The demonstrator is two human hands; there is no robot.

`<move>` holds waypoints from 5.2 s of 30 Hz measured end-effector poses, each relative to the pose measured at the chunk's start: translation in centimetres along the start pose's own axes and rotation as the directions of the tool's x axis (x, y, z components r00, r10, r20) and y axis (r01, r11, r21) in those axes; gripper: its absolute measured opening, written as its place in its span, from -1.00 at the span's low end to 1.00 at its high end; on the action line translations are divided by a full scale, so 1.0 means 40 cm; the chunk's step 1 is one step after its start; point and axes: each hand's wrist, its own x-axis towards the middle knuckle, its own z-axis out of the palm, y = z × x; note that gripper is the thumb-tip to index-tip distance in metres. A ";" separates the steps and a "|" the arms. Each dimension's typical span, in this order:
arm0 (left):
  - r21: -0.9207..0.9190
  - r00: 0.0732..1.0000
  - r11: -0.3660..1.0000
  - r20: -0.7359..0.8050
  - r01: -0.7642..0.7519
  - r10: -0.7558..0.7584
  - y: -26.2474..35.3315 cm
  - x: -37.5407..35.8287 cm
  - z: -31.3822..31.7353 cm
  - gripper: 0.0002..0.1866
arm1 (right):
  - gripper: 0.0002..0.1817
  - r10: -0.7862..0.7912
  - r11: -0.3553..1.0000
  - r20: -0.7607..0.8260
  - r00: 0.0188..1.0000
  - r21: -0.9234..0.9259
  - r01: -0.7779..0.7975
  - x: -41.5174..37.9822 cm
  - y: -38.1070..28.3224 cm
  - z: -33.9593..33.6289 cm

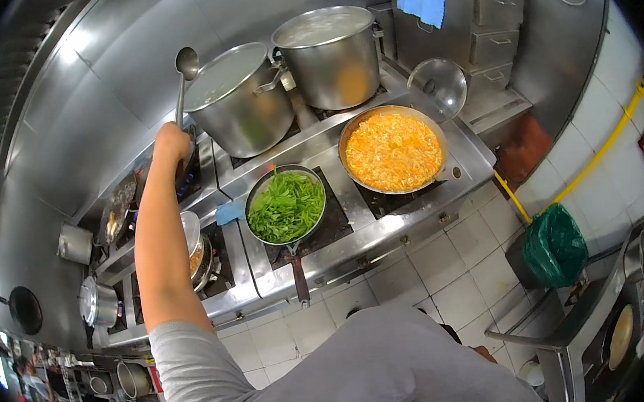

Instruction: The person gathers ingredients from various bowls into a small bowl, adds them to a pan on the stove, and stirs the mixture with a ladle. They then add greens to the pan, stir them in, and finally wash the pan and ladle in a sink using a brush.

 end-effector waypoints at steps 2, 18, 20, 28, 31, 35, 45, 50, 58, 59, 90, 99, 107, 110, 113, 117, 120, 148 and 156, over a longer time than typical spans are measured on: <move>-0.052 0.997 0.997 0.057 0.051 -0.048 0.065 0.007 -0.028 -0.76 | -0.40 -0.114 0.993 -0.039 0.993 0.013 0.115 0.068 0.129 0.042; -0.378 0.944 0.921 0.327 0.092 0.040 0.207 0.062 -0.024 -0.79 | -0.44 -0.346 0.937 -0.236 0.908 -0.134 0.322 -0.059 -0.026 -0.016; -0.580 0.897 0.764 0.443 0.283 0.004 0.201 0.058 -0.029 -0.79 | -0.42 -0.297 0.955 -0.207 0.932 -0.045 0.294 -0.041 -0.022 -0.027; -0.876 0.880 0.212 0.462 0.434 0.108 0.177 -0.071 -0.138 -0.78 | -0.37 -0.304 0.922 -0.137 0.943 -0.290 0.255 -0.159 -0.067 -0.107; -0.916 0.917 0.164 0.385 0.366 0.104 0.150 -0.166 -0.181 -0.79 | -0.37 -0.383 0.845 -0.056 0.922 -0.425 0.326 -0.054 -0.049 -0.115; -0.944 0.943 0.148 0.314 0.296 0.115 0.114 -0.362 -0.233 -0.81 | -0.40 -0.386 0.836 -0.020 0.922 -0.431 0.340 -0.046 -0.087 -0.145; -0.766 0.789 0.213 0.612 0.607 -0.048 0.036 -0.806 -0.070 -0.61 | -0.36 -0.550 0.476 0.302 0.778 -0.652 0.590 0.185 -0.143 -0.231; -0.338 0.946 0.914 0.301 0.224 -0.120 0.067 -0.967 0.149 -0.46 | -0.46 -0.634 0.549 0.162 0.756 -0.594 0.588 0.112 -0.221 -0.292; -0.305 0.952 0.903 0.040 0.302 -0.304 0.200 -1.248 0.332 -0.20 | -0.55 -0.724 0.287 0.217 0.655 -0.769 0.571 0.228 -0.299 -0.341; -0.222 0.947 0.920 0.100 0.322 -0.307 0.201 -1.260 0.335 -0.20 | -0.55 -0.705 0.269 0.246 0.666 -0.775 0.571 0.207 -0.321 -0.343; -0.572 0.577 -0.505 0.799 0.646 -0.167 -0.286 -1.221 0.881 -0.72 | -0.45 -0.334 0.941 -0.355 0.873 -0.073 0.330 -0.197 0.412 0.270; -0.331 0.329 0.033 0.912 0.943 -0.247 -0.074 -1.221 1.293 -0.44 | -0.57 0.046 0.952 0.043 0.998 -0.306 -0.031 -0.435 0.819 0.668; -0.381 0.380 0.064 0.865 0.922 -0.327 0.031 -1.110 1.318 -0.65 | -0.49 0.021 0.990 -0.203 0.979 0.141 0.008 -0.569 0.741 0.614; -0.396 0.430 0.170 0.836 0.903 -0.340 0.030 -1.119 1.296 -0.68 | -0.49 -0.061 0.955 -0.357 0.932 0.249 0.158 -0.569 0.646 0.556; -0.387 0.432 0.194 0.831 0.902 -0.349 0.024 -1.116 1.308 -0.66 | -0.51 -0.144 0.938 -0.454 0.879 0.221 0.268 -0.561 0.574 0.518; -0.380 0.460 0.270 0.810 0.885 -0.364 0.027 -1.115 1.302 -0.64 | -0.47 -0.140 0.901 -0.393 0.909 0.329 0.282 -0.572 0.537 0.518; -0.383 0.475 0.296 0.798 0.875 -0.371 0.016 -1.110 1.323 -0.64 | -0.46 -0.135 0.949 -0.353 0.926 0.224 0.223 -0.533 0.606 0.575; -0.356 0.295 0.631 0.933 0.689 0.205 -0.113 -1.451 1.493 -0.17 | -0.39 0.023 0.965 -0.245 0.969 0.258 0.043 -0.553 0.626 0.522; -0.321 -0.256 0.944 0.922 -0.079 0.292 -0.247 -1.952 1.317 -0.60 | -0.36 0.053 0.996 -0.270 0.961 0.085 -0.031 -0.467 0.796 0.581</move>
